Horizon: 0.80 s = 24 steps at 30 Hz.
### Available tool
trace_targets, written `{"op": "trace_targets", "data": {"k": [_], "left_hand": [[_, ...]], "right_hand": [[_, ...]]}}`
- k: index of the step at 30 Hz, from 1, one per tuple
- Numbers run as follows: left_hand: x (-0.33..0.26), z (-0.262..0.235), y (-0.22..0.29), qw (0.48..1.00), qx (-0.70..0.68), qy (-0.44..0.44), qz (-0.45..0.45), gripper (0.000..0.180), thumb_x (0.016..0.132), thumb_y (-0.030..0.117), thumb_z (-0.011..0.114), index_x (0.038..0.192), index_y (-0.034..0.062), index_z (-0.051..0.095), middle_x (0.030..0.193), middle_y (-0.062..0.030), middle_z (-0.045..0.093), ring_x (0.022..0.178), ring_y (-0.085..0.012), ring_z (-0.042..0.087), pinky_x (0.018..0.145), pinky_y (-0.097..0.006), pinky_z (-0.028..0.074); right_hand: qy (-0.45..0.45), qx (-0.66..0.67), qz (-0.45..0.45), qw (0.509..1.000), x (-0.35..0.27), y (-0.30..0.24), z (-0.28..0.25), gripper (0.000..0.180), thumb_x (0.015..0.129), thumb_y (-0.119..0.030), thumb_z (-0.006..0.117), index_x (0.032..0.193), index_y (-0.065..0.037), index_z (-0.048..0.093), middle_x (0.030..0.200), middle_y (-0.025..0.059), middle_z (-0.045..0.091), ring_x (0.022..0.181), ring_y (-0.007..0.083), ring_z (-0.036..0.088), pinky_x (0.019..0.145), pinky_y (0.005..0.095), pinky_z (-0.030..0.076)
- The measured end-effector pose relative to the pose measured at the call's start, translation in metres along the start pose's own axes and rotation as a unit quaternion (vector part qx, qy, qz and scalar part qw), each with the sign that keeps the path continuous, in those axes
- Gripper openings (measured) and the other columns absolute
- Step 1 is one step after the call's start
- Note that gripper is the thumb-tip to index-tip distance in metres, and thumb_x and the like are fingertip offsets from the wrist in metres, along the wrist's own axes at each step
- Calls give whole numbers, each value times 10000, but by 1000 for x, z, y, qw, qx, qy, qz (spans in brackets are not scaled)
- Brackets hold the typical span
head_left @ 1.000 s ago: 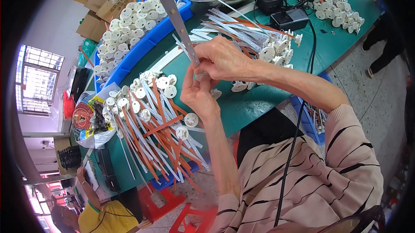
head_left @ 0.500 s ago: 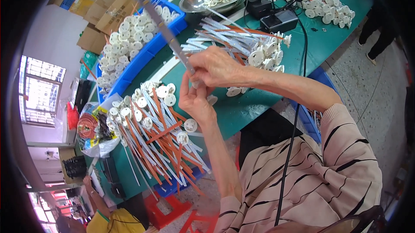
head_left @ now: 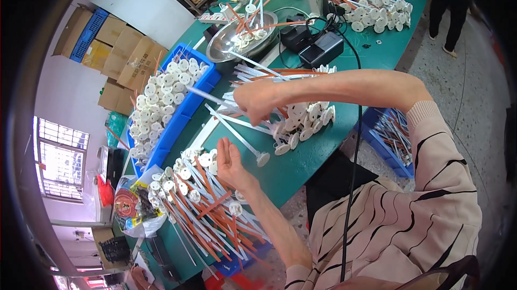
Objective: The person assembles LED light strips onto circular plastic bases by hand.
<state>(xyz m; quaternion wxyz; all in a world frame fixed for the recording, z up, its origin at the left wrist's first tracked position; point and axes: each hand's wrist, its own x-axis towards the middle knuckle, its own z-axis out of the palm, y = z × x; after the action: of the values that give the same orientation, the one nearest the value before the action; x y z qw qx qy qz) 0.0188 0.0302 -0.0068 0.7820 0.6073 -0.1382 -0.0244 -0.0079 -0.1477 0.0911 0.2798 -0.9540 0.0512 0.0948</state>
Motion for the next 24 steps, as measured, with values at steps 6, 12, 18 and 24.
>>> {"op": "trace_targets", "data": {"k": [6,12,18,24], "left_hand": [[-6,9,-7,996,54,-38,-61,455,836,-8,556,1258,-106,418,1264,-221,476,1149,-234,486,962,-314,375],[-12,9,-10,992,106,-50,-48,456,827,-44,540,1255,-122,408,1283,-214,456,1167,-226,464,973,-309,358],[-17,21,-13,991,127,-32,-32,451,832,-60,518,1268,-98,410,1302,-199,444,1176,-215,456,979,-297,350],[-16,22,-17,994,105,-19,-18,515,791,-122,459,1296,-102,361,1339,-206,389,1253,-254,370,1035,-335,271]], "right_hand": [[97,-147,-98,980,-11,11,14,195,576,-94,647,738,15,640,632,153,628,687,298,652,547,386,506],[114,-105,-101,983,-20,25,-28,145,612,-173,641,702,-62,659,692,148,633,689,309,634,592,421,493],[331,-141,54,931,38,130,-123,108,666,-182,628,729,-101,660,751,90,643,747,271,633,625,392,494],[271,-146,127,943,97,184,-150,246,661,-211,680,885,-110,658,878,111,659,852,295,642,678,394,500]]}}
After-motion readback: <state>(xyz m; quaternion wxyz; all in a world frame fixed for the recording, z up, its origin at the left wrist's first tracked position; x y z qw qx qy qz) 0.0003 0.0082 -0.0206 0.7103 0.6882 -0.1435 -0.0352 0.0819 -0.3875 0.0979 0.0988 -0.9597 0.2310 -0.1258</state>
